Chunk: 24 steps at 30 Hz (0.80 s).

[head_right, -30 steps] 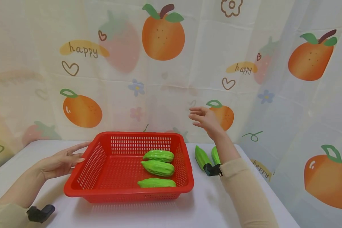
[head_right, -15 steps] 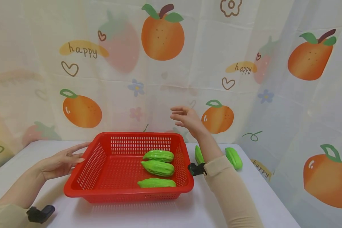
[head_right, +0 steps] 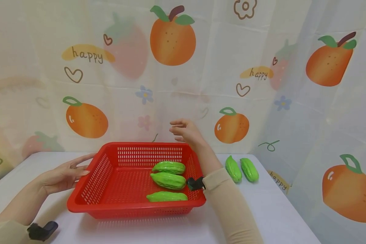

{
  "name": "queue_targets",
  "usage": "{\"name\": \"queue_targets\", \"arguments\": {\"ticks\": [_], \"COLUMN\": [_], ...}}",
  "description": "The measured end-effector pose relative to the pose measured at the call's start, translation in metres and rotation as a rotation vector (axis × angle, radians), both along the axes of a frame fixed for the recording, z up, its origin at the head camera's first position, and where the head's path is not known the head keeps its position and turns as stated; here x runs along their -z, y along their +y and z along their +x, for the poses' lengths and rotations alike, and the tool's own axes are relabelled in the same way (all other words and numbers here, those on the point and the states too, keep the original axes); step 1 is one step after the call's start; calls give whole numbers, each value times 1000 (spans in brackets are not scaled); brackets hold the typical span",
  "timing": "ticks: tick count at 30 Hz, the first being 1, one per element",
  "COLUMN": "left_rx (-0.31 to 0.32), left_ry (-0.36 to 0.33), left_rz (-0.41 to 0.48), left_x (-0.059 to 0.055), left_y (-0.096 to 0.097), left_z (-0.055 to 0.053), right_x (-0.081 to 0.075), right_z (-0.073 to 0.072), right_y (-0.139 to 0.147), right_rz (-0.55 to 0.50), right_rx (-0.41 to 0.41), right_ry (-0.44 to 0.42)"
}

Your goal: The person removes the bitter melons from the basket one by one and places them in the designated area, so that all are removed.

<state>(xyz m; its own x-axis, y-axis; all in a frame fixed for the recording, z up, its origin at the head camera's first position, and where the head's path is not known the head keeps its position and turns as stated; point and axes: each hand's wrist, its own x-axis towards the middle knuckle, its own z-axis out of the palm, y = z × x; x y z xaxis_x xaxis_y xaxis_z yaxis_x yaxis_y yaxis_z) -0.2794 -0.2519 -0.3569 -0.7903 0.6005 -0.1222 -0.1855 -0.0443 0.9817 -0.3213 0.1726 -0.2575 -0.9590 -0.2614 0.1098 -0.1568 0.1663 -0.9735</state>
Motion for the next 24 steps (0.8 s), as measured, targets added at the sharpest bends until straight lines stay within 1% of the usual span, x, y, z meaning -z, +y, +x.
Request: {"name": "queue_targets", "arguments": {"ticks": [4,11,14,18,21,24], "left_rx": [-19,-52,-45,-9,13,17], "left_ry": [5,10,10,2,-1,-4], "left_rz": [-12,-48,-45,-7,16,25], "left_x": [0,2,4,3,3,3], "left_y": [1,0,0,-1,-1,-1], "left_z": [1,1,0,-2,-3,-2], "right_x": [6,20,26,31,34,39], "right_z": [-3,-9,-12,-13,-15,-17], "right_y": [-7,-15,-15,-13,-11,-8], "right_rz": [2,52,64,114,160,199], "right_rx": [24,62,61,52,28,3], "right_ry": [-40,-117,-164,-198,-193,-179]}}
